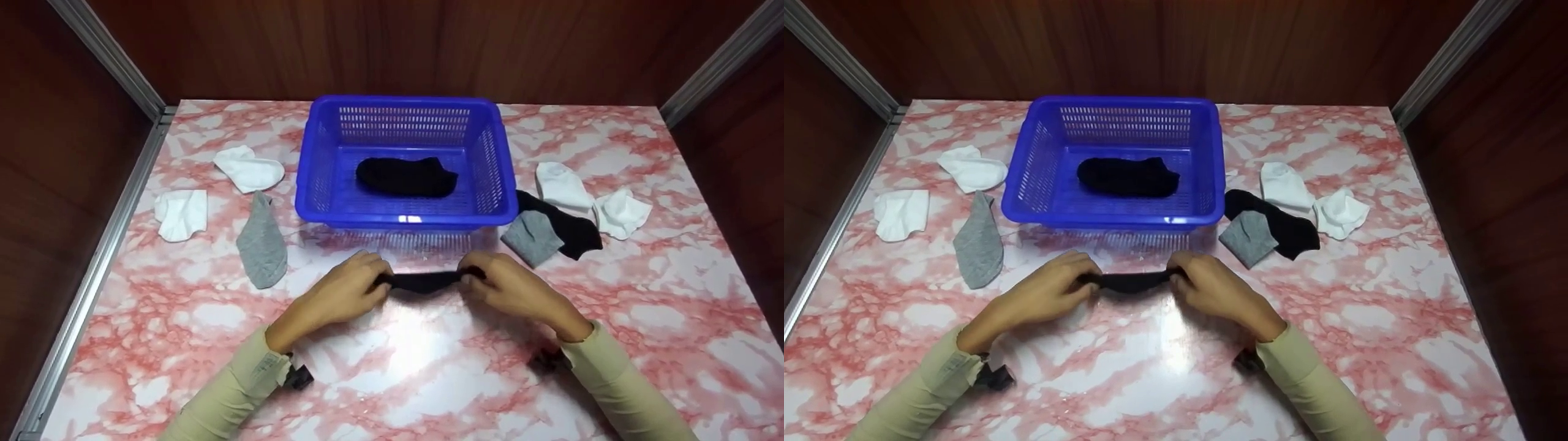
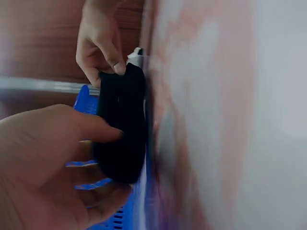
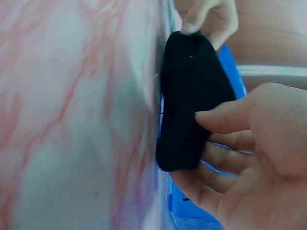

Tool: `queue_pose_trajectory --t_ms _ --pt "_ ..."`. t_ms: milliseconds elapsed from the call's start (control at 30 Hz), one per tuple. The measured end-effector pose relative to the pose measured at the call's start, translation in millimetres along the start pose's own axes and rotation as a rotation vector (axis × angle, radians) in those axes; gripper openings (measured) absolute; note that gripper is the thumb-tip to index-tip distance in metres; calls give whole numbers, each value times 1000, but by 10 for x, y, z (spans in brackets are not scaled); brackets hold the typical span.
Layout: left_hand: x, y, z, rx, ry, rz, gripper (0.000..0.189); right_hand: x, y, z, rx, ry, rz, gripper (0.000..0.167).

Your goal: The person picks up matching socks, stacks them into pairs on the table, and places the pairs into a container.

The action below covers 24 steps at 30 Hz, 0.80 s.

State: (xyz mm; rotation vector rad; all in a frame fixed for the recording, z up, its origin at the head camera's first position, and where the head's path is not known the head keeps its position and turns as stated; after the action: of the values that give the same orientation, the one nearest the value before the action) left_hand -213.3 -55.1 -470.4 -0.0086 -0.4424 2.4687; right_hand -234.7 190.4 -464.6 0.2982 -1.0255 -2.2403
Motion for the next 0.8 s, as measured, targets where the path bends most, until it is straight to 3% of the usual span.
queue_pose_trajectory --t_ms 67,133,233,367,500,800 --pt "13 52 13 -179 4 73 15 -5 12 38 56 -59 -25 15" --pt "21 103 18 -299 -5 148 15 -6 21 68 97 -122 -45 19" --pt "29 151 15 -347 -42 206 21 -2 10 80 178 -190 -71 26" --pt "24 179 -22 -332 -60 216 32 -1 -29 42 215 -203 -97 23" --pt "8 190 -54 -245 -53 188 29 4 -89 -21 148 -144 -119 14" --pt "-13 201 -70 -20 -13 135 15 21 -134 -85 32 -13 -134 29"
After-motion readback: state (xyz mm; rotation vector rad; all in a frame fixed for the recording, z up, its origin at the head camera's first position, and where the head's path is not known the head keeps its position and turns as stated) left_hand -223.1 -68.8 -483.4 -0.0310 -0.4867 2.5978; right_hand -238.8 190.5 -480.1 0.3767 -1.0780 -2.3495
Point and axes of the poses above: each hand's wrist, its own x-axis towards the middle knuckle, its own z-axis out of the back of the hand, y = z × x, the point moved 6 cm from there along x, towards the middle knuckle, and after that the axes turned 13 degrees about x, right-handed, at the moved point
